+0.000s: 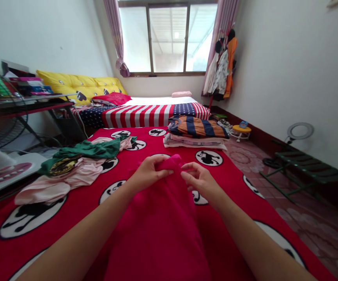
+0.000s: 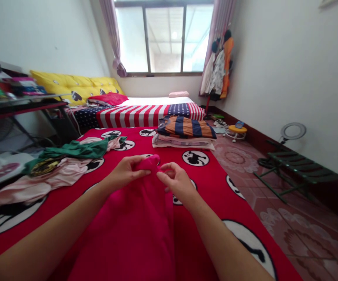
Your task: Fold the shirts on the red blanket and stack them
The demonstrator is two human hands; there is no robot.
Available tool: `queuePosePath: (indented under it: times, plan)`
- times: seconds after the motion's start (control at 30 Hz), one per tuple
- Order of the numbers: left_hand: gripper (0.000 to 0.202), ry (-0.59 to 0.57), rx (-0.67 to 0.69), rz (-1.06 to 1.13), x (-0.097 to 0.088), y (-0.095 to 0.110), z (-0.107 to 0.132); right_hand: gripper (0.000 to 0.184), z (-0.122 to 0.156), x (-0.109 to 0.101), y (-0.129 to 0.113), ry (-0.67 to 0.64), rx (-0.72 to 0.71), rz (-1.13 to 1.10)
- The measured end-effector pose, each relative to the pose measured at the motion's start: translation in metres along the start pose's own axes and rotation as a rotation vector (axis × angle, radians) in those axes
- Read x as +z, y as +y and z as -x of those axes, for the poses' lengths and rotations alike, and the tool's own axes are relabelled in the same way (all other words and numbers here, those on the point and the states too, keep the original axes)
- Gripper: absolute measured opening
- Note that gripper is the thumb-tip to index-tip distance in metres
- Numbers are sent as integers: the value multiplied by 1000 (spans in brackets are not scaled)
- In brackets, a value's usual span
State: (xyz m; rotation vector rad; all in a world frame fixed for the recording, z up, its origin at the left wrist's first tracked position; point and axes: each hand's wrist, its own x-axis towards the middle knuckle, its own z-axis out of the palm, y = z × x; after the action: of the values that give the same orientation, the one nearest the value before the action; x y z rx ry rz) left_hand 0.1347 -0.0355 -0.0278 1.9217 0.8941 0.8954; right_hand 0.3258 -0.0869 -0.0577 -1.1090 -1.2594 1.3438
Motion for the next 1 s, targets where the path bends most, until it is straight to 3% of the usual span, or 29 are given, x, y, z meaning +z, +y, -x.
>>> queuePosePath:
  times: [0.1, 0.2, 0.27, 0.37, 0.43, 0.5, 0.57, 0.67, 0.83, 0.9, 1.0]
  plan:
    - [35, 252, -47, 66, -5, 0, 3, 30, 8, -4, -7, -192, 162, 205]
    - [48, 429, -72, 170, -7, 1, 7, 20, 16, -4, -10, -395, 141, 319]
    - [59, 464, -99, 211, -7, 1, 8, 15, 20, -2, -9, -419, 109, 374]
    - [64, 437, -108, 249, -8, 2, 5, 11, 24, 5, -6, -334, 108, 339]
    - [65, 413, -96, 246, -10, 3, 2, 21, 29, 11, -3, -229, 128, 220]
    - [66, 403, -77, 183, -12, 5, -2, 34, 35, 17, -1, -170, 185, 99]
    - [65, 424, -50, 44, -11, 6, -9, 31, 42, 19, 2, -174, 235, 39]
    - [61, 424, -9, -187, -3, 2, -25, 29, 54, 17, 9, -152, 224, 58]
    - [66, 221, 52, -350, 13, -15, -51, 34, 65, 4, 27, -80, 266, 237]
    - [58, 216, 47, -414, 6, -22, -49, 34, 64, 1, 34, -62, 260, 287]
    - [41, 301, -10, -586, -23, -27, -24, 28, 60, -1, 41, 16, 190, 290]
